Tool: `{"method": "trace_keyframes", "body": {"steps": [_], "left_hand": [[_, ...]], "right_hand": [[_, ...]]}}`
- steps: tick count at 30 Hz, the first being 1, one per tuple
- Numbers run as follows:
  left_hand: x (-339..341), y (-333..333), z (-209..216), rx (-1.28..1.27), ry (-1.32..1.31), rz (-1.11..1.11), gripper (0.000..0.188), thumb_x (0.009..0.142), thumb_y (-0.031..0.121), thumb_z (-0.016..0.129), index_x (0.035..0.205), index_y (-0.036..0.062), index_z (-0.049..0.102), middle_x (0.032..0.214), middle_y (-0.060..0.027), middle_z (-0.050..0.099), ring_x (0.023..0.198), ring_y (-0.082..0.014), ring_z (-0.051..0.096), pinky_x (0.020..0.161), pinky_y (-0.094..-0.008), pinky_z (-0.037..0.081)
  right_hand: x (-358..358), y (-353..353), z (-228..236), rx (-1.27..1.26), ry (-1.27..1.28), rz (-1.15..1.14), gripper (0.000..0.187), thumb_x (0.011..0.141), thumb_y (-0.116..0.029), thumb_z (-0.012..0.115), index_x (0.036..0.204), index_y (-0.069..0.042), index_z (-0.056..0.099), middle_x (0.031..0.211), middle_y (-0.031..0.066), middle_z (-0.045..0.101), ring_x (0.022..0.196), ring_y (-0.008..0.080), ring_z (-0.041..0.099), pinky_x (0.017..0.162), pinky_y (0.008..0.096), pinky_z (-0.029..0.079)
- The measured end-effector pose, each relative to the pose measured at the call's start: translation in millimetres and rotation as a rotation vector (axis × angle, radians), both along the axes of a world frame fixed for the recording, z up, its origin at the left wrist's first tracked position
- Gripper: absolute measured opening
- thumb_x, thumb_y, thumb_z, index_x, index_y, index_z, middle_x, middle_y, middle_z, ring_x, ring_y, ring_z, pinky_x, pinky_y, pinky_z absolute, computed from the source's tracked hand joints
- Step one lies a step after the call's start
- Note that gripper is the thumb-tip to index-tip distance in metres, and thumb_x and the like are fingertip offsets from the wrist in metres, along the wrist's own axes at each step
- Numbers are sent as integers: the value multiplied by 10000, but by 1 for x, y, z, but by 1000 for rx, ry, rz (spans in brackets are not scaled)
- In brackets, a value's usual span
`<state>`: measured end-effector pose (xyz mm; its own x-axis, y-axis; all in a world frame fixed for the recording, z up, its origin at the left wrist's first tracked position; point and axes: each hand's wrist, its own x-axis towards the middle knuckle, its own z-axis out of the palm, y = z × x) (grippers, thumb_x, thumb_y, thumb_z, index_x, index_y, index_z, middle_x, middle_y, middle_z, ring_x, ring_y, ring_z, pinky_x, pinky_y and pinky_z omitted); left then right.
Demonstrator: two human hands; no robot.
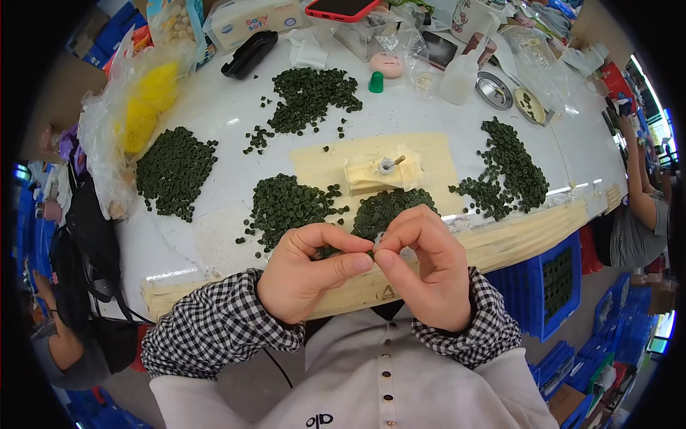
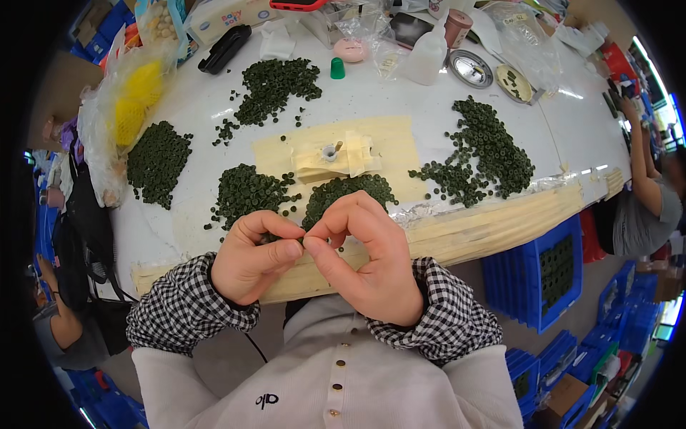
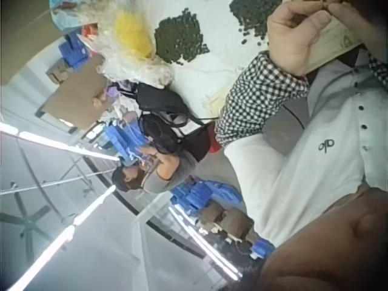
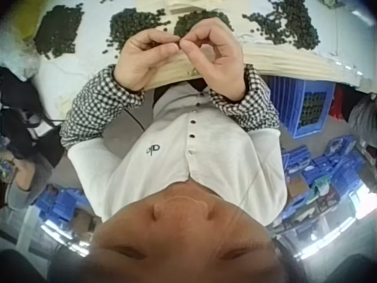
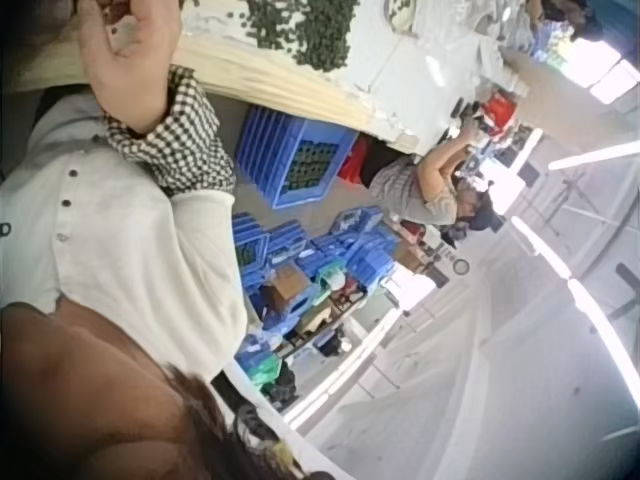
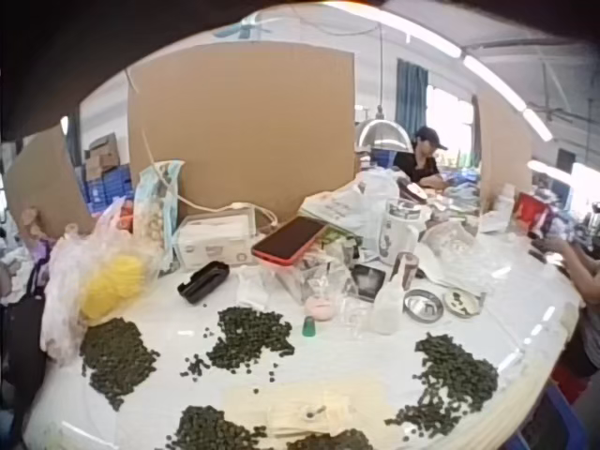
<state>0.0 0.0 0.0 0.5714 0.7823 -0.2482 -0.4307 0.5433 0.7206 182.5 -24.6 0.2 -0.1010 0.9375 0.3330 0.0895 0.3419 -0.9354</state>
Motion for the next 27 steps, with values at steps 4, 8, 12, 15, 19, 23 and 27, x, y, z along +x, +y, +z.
{"method": "trace_keyframes", "body": {"steps": [4,8,12,15,19,23,27], "left_hand": [[3,-2,0,30,35,43,116,805,-19,652,919,0,646,837,-60,655,757,-82,602,680,-198,490],[5,-2,2,20,99,44,116,803,-23,652,917,0,654,768,-28,636,647,-42,549,563,-166,428],[3,-2,0,7,117,24,130,806,-29,646,934,-6,656,677,13,583,544,-8,437,476,-156,315],[4,-2,2,-6,105,26,138,811,-30,639,945,-8,656,649,28,558,513,-1,381,452,-164,266],[1,-1,4,-25,72,10,140,814,-28,635,951,-9,656,669,19,576,523,0,399,461,-157,282],[1,-1,7,-15,90,18,139,816,-25,632,953,-14,653,767,-31,638,630,-29,531,560,-157,412],[2,-1,8,64,76,12,136,817,-17,633,952,-19,648,884,-81,664,802,-86,604,728,-214,487]], "right_hand": [[-4,0,-2,22,11,-22,93,764,2,631,806,-13,550,792,62,506,686,141,490,626,247,413],[-5,-1,-1,-7,55,-25,89,779,15,613,802,-6,530,798,57,490,687,133,483,630,241,405],[-3,-2,-2,-99,149,84,93,816,18,578,875,3,508,861,53,468,747,112,473,674,227,401],[-3,-4,-3,-177,258,156,105,845,12,548,927,7,483,897,46,451,797,95,460,719,218,398],[-4,-5,-3,-243,317,199,99,874,-13,522,952,5,464,908,33,441,829,81,445,761,213,393],[-2,-4,-4,-319,341,239,89,892,-36,511,957,1,463,910,24,435,836,72,435,770,210,390],[-1,-4,-2,-361,362,247,87,895,-40,513,958,-2,465,900,16,446,826,64,438,772,207,393]]}}
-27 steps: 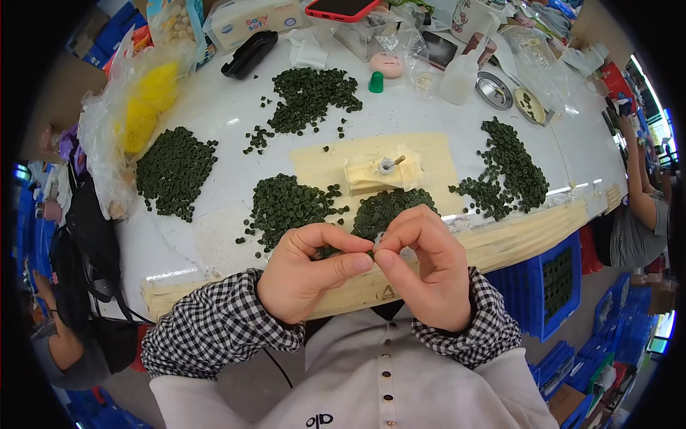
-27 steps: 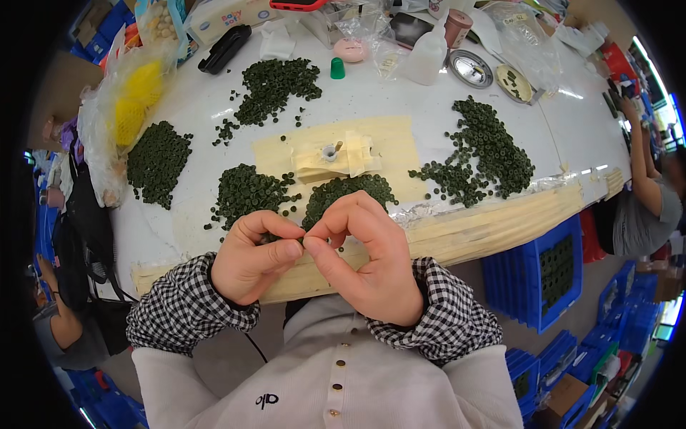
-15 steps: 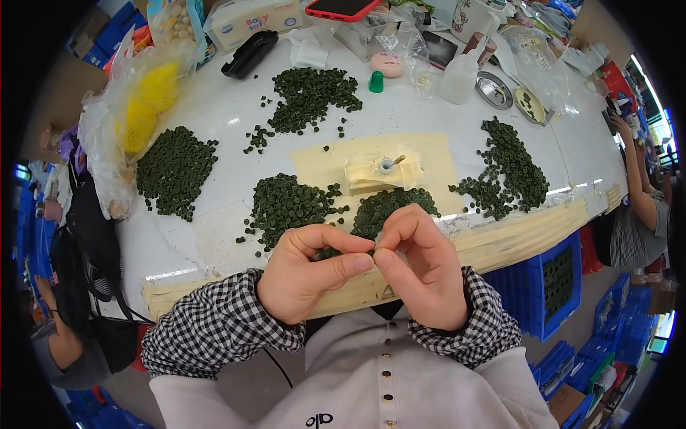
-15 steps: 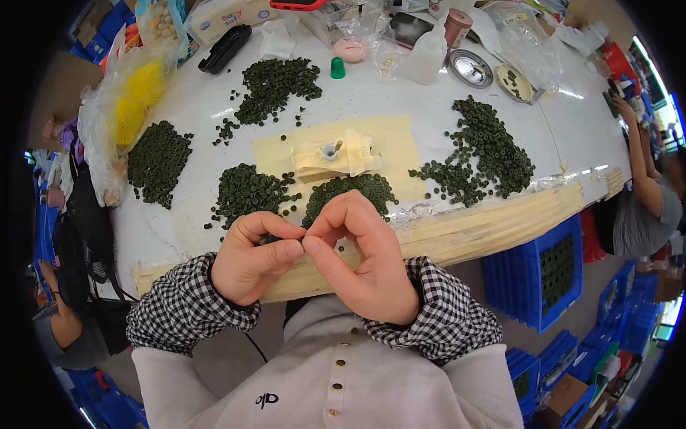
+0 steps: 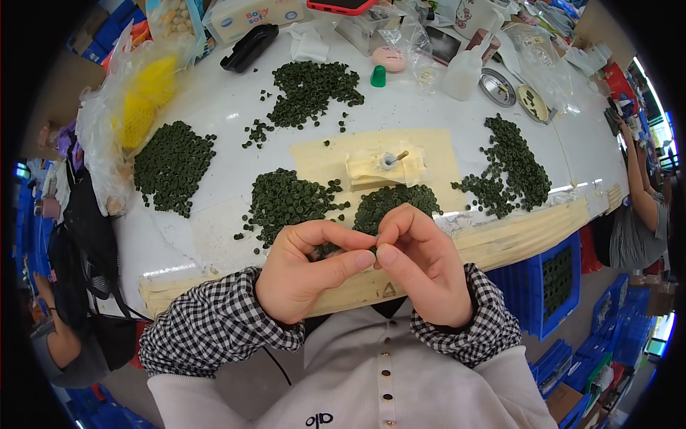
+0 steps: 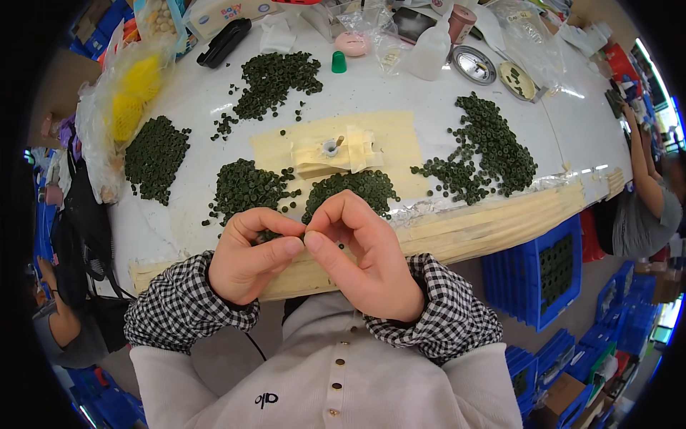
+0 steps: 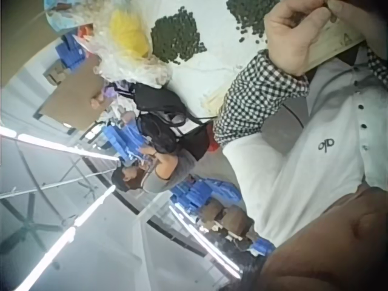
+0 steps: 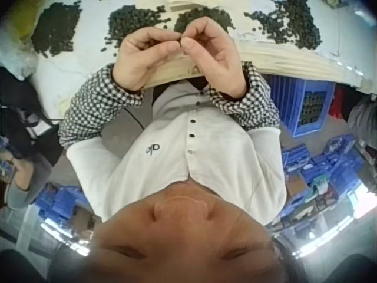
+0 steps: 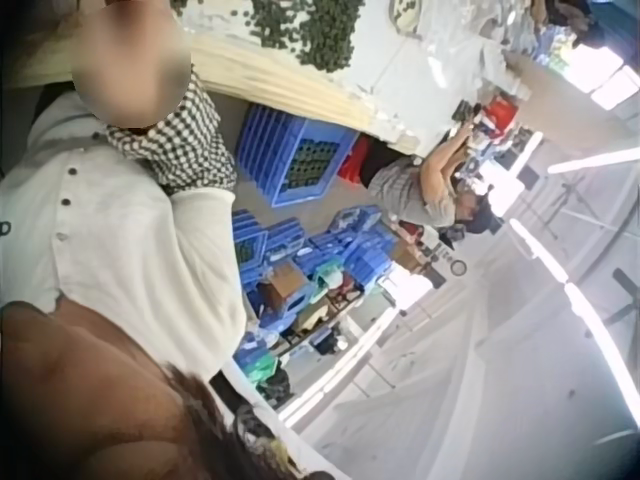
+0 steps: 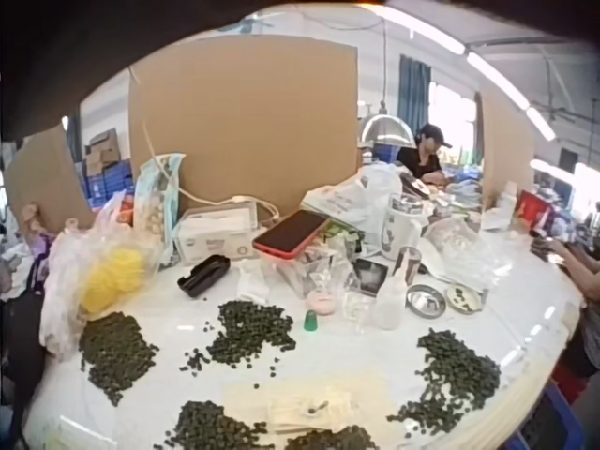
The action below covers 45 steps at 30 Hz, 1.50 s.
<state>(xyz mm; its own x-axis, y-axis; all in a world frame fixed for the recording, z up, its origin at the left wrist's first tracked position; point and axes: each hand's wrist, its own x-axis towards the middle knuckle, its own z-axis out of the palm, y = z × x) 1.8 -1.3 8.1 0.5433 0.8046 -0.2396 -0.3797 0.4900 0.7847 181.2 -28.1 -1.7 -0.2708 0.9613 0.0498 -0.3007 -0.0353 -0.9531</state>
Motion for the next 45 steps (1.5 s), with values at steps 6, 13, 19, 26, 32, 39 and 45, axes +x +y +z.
{"method": "trace_keyframes", "body": {"steps": [6,13,19,26,32,39,45], "left_hand": [[-2,0,-2,66,76,-10,133,817,-7,637,948,-22,645,897,-81,664,821,-88,603,749,-222,488],[-2,0,1,43,109,-6,152,824,4,630,973,-19,653,886,-56,662,808,-64,586,744,-203,476],[0,0,2,59,154,16,156,820,-16,621,972,-12,655,827,-23,640,694,-27,504,633,-178,403],[2,-1,0,101,199,34,169,810,11,649,977,-4,669,817,2,633,698,-13,470,637,-169,401],[2,-1,-5,141,232,37,172,806,11,655,977,1,673,799,15,622,672,-10,436,613,-163,380],[2,1,1,24,198,21,195,807,9,651,1001,-12,659,865,-27,649,777,-40,542,702,-186,447],[4,0,-6,141,184,36,187,826,31,642,1008,-12,641,882,-52,658,803,-70,571,743,-211,465]], "right_hand": [[2,0,0,-17,5,6,107,884,-36,540,958,-1,471,897,16,478,827,64,466,786,217,419],[6,3,1,-32,-20,-12,123,869,-28,571,956,23,501,901,38,519,842,83,511,797,233,452],[7,2,1,-48,-27,-23,112,871,-18,567,955,29,509,906,44,533,856,87,522,801,235,461],[3,2,-1,118,-216,-163,110,838,-5,596,915,40,531,844,58,585,773,98,578,731,229,488],[3,2,0,216,-359,-242,91,789,27,623,861,22,568,805,75,594,730,129,596,651,244,490],[3,7,8,625,-688,-337,127,721,64,644,822,16,585,802,108,590,692,197,592,615,265,487],[7,9,12,528,-579,-220,129,720,69,638,826,17,585,800,106,581,688,200,589,608,272,483]]}}
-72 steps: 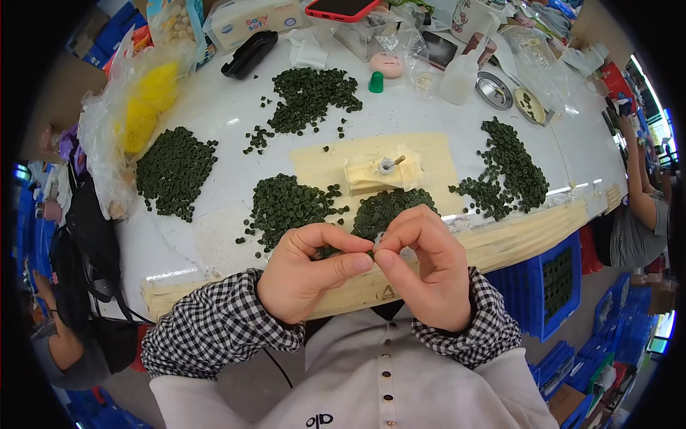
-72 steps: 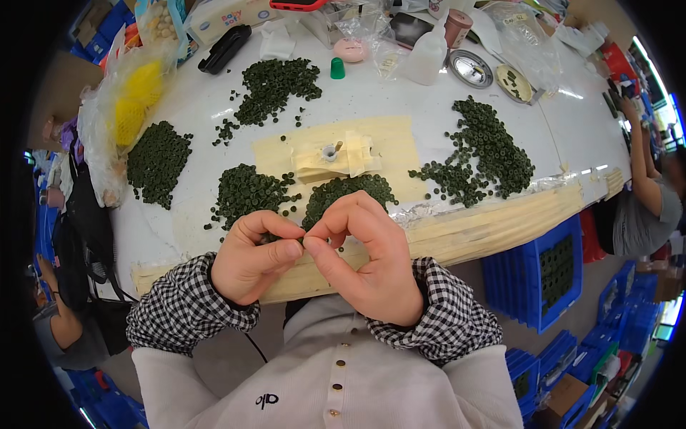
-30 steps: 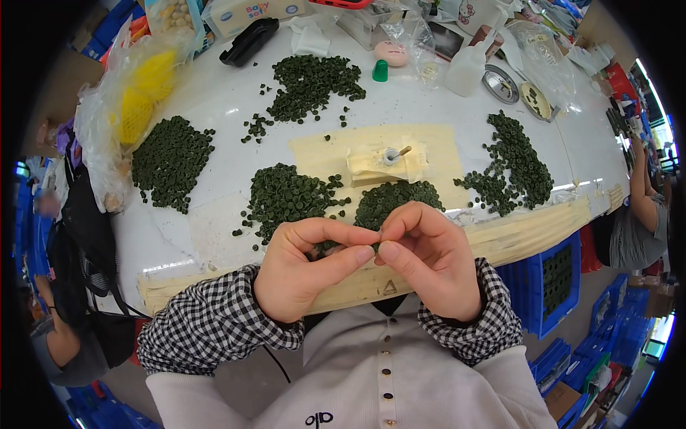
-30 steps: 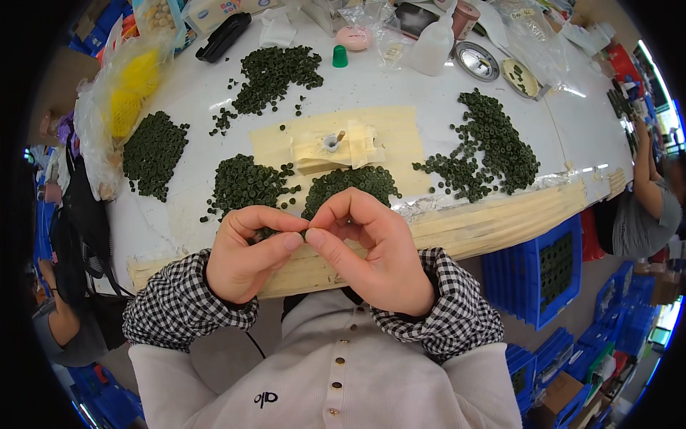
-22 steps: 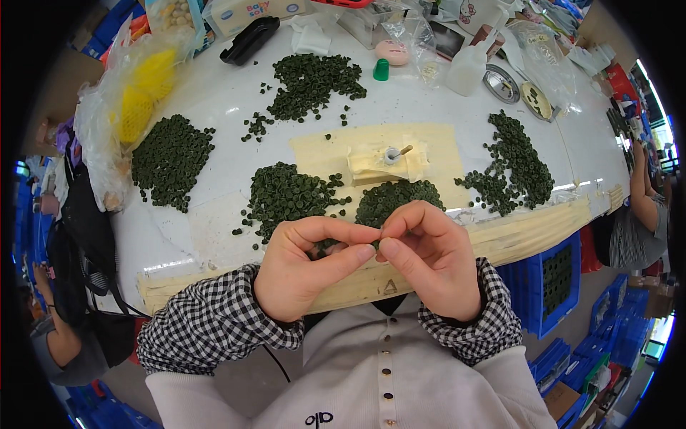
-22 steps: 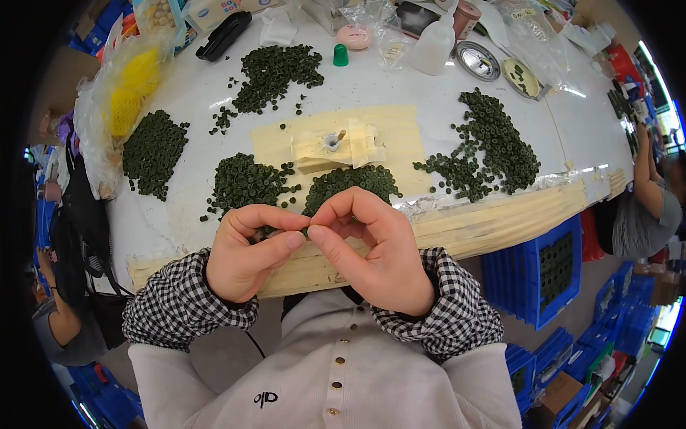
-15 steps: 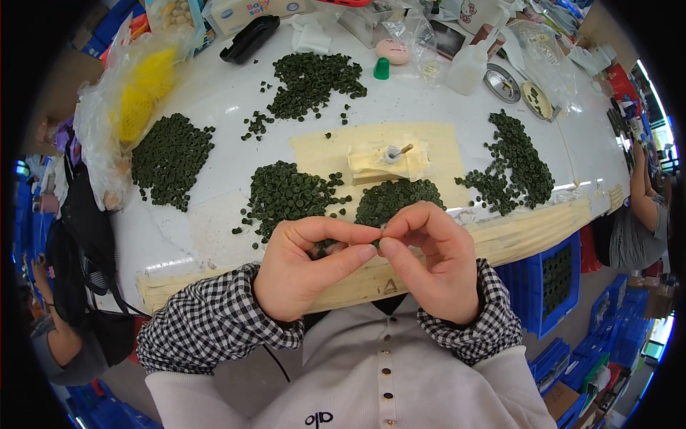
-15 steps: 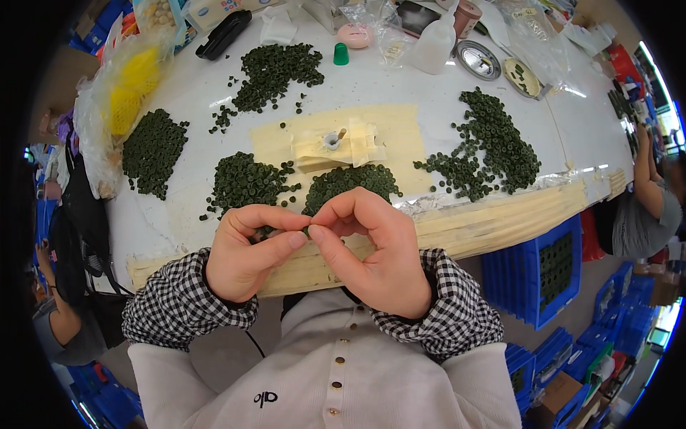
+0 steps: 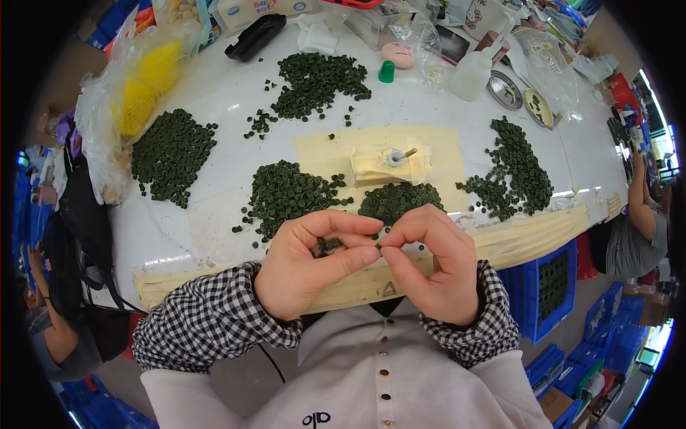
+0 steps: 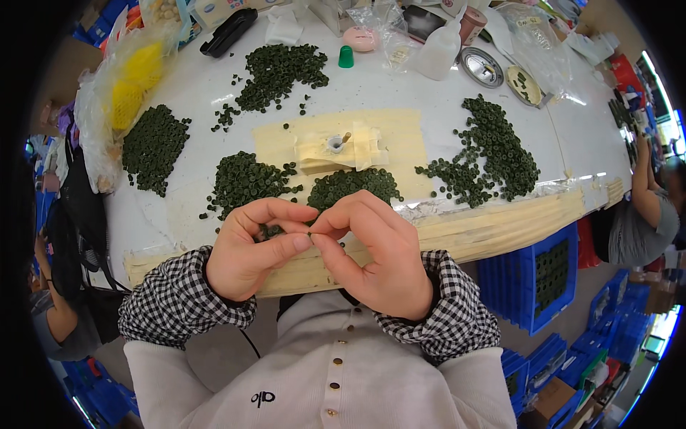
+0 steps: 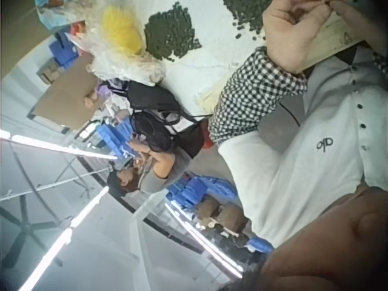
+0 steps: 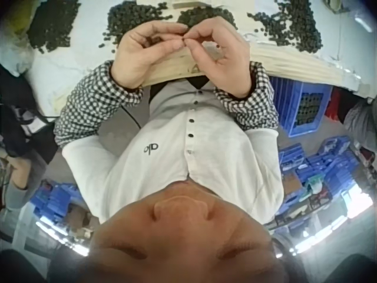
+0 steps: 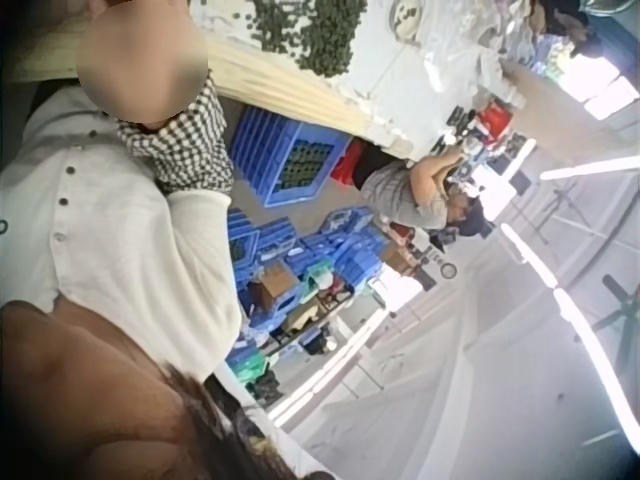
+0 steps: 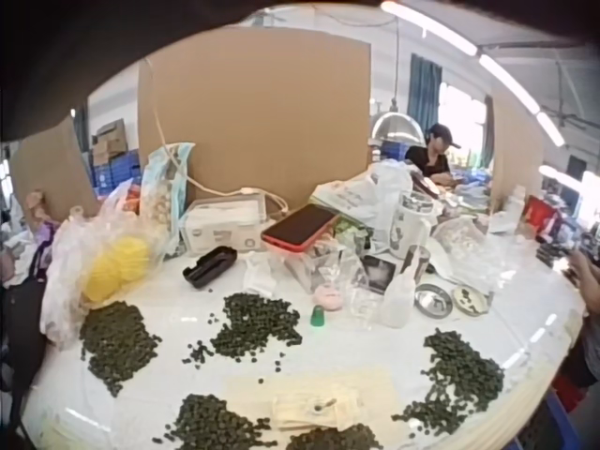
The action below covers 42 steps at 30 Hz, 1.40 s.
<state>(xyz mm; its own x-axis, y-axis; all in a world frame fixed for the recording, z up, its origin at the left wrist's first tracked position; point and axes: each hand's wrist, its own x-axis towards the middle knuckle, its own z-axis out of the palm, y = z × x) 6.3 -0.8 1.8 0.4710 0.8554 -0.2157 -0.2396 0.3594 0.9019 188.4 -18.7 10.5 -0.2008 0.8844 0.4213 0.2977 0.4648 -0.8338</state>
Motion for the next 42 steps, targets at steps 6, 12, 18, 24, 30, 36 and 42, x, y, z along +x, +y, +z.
{"method": "trace_keyframes", "body": {"steps": [6,12,18,24,30,36,42], "left_hand": [[-5,5,12,-60,75,-134,120,830,45,644,937,-11,642,849,-29,652,767,-47,555,688,-190,439],[-5,3,7,163,163,-97,99,832,46,634,913,-8,650,827,-7,645,723,-9,514,604,-155,387],[-3,3,6,184,175,-77,107,831,54,634,910,-16,653,791,11,629,671,-3,472,573,-159,372],[-4,1,6,204,197,-72,105,823,56,637,895,-18,653,763,24,612,623,-5,426,543,-165,353],[-5,1,5,180,174,-63,92,817,43,634,881,-21,651,761,24,615,617,-4,421,544,-164,354],[-3,2,3,134,140,-56,102,839,52,610,916,-14,627,804,-13,638,609,-5,441,542,-164,366],[-14,1,18,-365,-48,90,107,928,135,502,938,43,555,755,-32,602,477,-13,318,438,-158,257]], "right_hand": [[5,0,1,8,-24,15,114,740,59,634,837,21,587,800,102,589,701,180,598,635,261,490],[5,-7,-4,-365,266,55,113,813,20,601,922,48,609,840,95,617,773,144,629,690,246,505],[8,-5,-5,-372,256,90,116,829,15,586,931,56,621,851,101,629,772,138,636,700,243,511],[7,-3,-4,-366,184,65,109,795,20,611,900,38,632,812,90,634,749,140,637,696,245,513],[6,-5,-6,-294,131,58,118,773,36,625,890,29,635,810,87,637,729,146,637,673,245,516],[4,-2,-3,-210,103,-3,110,768,57,628,873,27,632,805,90,634,695,142,625,639,237,508],[34,4,13,-100,-196,-175,111,725,51,663,825,15,631,735,84,605,640,170,587,573,261,471]]}}
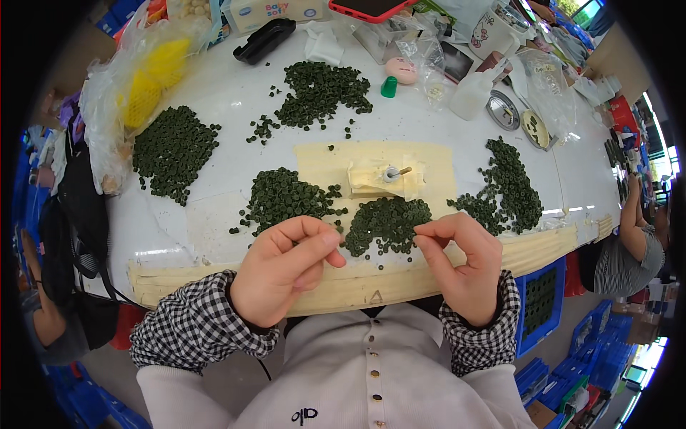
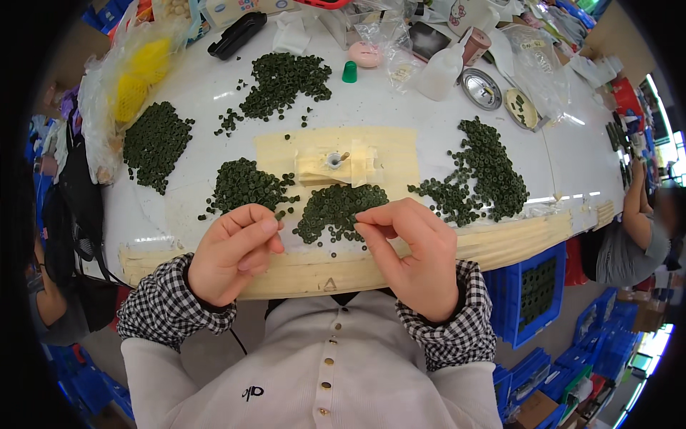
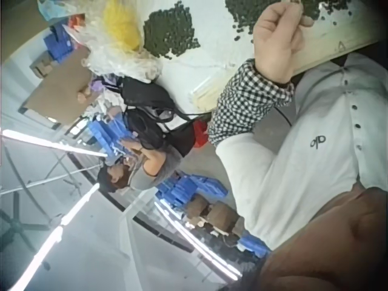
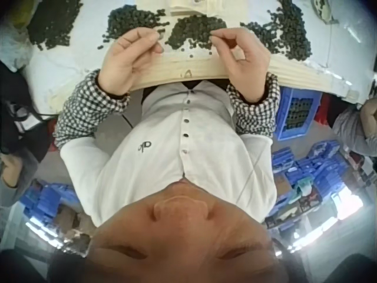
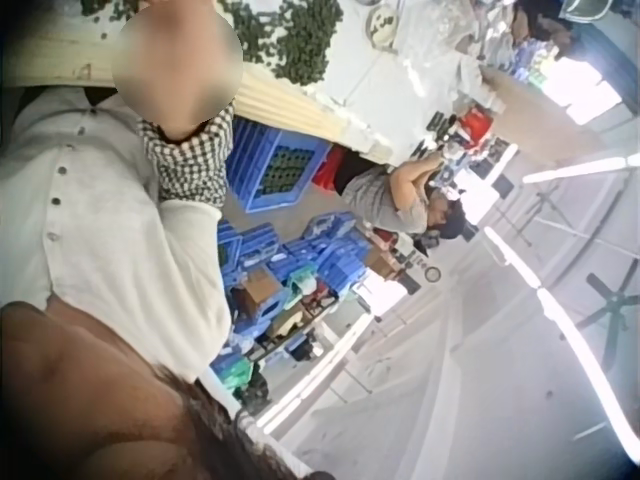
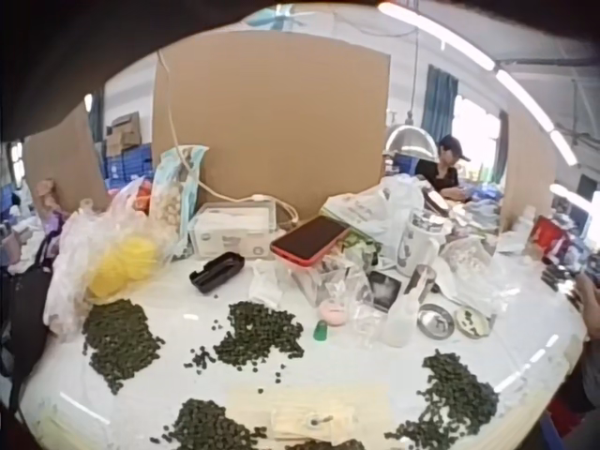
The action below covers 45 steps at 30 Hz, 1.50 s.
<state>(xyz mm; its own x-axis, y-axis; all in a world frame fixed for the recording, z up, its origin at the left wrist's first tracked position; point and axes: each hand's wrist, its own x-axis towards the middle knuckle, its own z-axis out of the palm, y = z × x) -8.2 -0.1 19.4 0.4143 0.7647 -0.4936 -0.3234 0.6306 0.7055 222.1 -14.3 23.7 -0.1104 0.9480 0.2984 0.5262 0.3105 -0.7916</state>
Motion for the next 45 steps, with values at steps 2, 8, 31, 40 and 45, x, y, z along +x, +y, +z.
{"method": "trace_keyframes", "body": {"steps": [2,8,31,40,45], "left_hand": [[-7,-1,3,-63,-58,91,142,942,162,474,952,46,555,754,-21,584,469,-16,314,438,-160,263],[-19,-3,-1,-255,-584,404,206,956,135,414,1050,1,540,874,-65,557,577,-75,391,488,-200,321],[24,-24,6,-420,-370,199,234,973,148,401,1138,14,498,961,-72,585,681,-91,508,584,-192,442],[37,-17,8,-389,-356,206,224,986,167,347,1055,29,510,707,-1,459,504,-59,343,471,-193,301],[41,-15,6,-221,-332,172,259,976,152,362,1141,11,502,746,-11,500,531,-54,353,481,-191,292]], "right_hand": [[8,1,-1,55,-128,55,118,704,40,677,805,6,626,719,80,593,644,201,570,571,280,458],[10,5,-11,82,-306,160,122,684,-50,703,758,-37,607,713,64,562,690,240,517,622,334,430],[5,15,-18,290,-375,202,203,655,7,706,832,-15,610,740,70,583,661,222,552,576,311,459],[11,17,-20,218,-220,213,273,641,72,661,903,1,641,804,93,635,690,229,593,602,310,489],[12,16,-12,88,-52,158,212,671,71,681,869,1,650,778,104,651,649,216,603,591,288,485]]}}
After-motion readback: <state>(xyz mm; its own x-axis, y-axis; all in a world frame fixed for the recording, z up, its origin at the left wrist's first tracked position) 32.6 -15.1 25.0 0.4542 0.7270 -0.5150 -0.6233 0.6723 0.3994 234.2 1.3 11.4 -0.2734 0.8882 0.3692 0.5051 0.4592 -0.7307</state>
